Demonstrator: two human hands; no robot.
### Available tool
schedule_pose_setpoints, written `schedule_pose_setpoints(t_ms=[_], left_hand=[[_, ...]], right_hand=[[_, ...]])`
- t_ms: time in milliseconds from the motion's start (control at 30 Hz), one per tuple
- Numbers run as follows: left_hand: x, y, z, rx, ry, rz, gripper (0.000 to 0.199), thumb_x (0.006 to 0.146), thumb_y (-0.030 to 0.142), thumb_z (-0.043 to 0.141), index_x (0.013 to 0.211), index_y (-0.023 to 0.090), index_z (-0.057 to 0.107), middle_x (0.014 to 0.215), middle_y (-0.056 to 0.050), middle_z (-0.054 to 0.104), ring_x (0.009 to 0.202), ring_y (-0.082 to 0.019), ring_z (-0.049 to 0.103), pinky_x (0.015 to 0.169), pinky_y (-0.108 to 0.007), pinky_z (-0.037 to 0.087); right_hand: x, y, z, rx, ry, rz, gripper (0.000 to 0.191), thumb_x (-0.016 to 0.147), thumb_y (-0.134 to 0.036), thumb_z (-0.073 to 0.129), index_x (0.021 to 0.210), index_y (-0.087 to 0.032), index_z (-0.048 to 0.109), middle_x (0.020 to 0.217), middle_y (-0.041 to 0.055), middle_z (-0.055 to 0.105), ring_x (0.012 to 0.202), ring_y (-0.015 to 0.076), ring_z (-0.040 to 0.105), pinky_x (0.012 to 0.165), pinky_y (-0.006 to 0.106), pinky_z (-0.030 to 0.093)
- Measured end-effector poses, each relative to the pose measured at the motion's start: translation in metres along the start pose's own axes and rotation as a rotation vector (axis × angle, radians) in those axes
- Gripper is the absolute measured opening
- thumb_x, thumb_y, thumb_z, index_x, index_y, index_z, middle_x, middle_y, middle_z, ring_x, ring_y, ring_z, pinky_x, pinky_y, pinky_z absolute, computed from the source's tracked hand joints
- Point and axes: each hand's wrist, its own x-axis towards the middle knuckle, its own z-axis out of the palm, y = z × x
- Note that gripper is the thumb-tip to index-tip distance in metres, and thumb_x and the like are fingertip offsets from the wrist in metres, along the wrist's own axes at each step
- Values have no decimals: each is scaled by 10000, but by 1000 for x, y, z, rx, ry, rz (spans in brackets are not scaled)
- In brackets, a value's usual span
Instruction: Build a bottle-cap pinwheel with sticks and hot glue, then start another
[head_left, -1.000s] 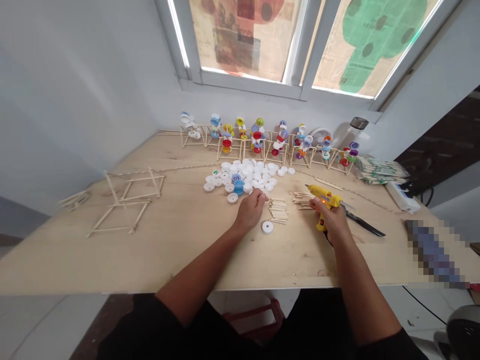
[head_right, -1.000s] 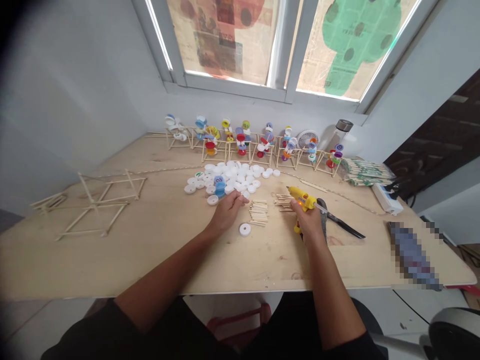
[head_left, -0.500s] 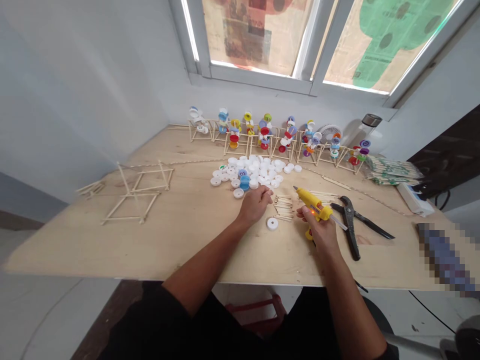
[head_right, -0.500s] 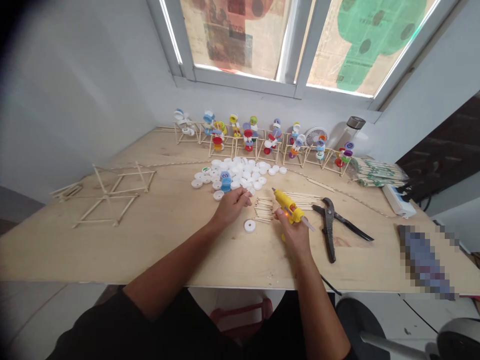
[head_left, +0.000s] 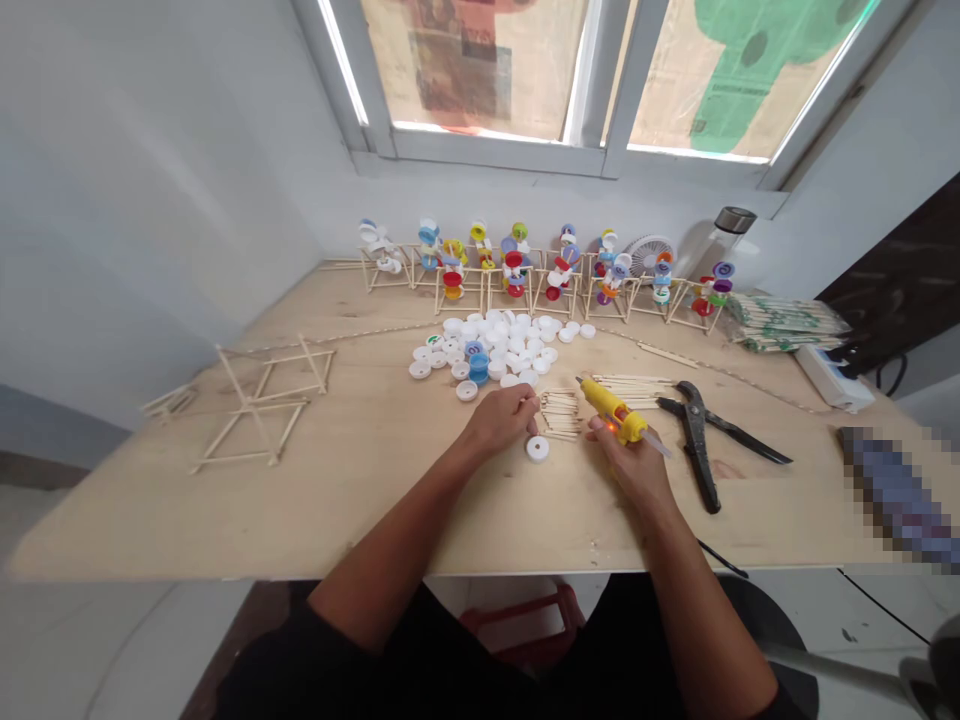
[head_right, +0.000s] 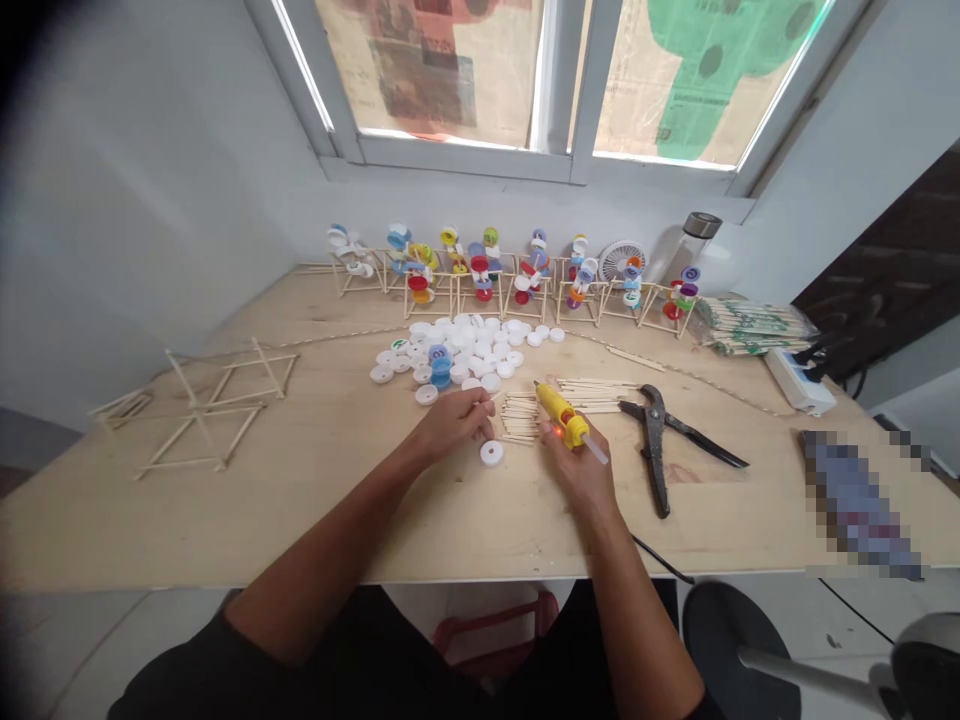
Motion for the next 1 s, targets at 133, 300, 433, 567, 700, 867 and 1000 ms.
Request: schedule_pose_setpoints(t_ms=[133,300,433,567,700,867,1000], left_hand=[[-2,3,3,-73,-48,-4,201,811,330,418,678,215,514,636,-4,699,616,-163,629,596,-258,459],[-3,4,5,-162,-61,6,208,817,351,431,683,216,516,635,-2,700,598,-162,632,597,-266,469],[-2,3,1,-149,-33,17,227,825,355,425,667,216,509,661,-13,713,632,-166,642,601,-263,467],[-3,3,-2,-83,-19,23,212,826,333,416,669,219,501,660,-16,714,638,-169,639,604,-263,463],[-4,6,0,-40,-13,14,213,829,334,408,668,225,494,663,-15,710,645,-177,641,605,-272,462],[-5,9,4,-92,-31,35,227,841,341,402,678,219,503,679,-11,708,658,-167,644,625,-269,469],[-5,8,5,-144,-61,46,233,845,359,412,694,212,514,692,-8,711,655,-158,642,630,-264,473]], right_hand=[[1,6,-1,-151,-18,-62,309,750,-486,608,851,-195,629,760,43,688,723,224,629,658,325,469],[1,6,0,-173,-13,-64,284,748,-484,606,822,-211,622,729,32,670,678,213,606,617,314,456],[0,4,2,-44,-2,-51,334,744,-490,622,861,-178,645,796,65,696,763,235,629,687,331,480],[-1,2,1,-37,-41,-44,344,751,-497,617,858,-172,653,786,61,699,777,239,636,715,335,483],[-2,3,0,-139,-78,-79,282,755,-483,607,801,-207,641,788,38,694,759,229,632,695,324,473],[-1,4,0,-156,-76,-74,277,759,-482,601,811,-211,624,760,29,689,726,221,625,667,315,465],[-1,4,-1,-148,-71,-62,282,759,-491,602,801,-213,622,757,30,688,741,229,625,688,325,463]])
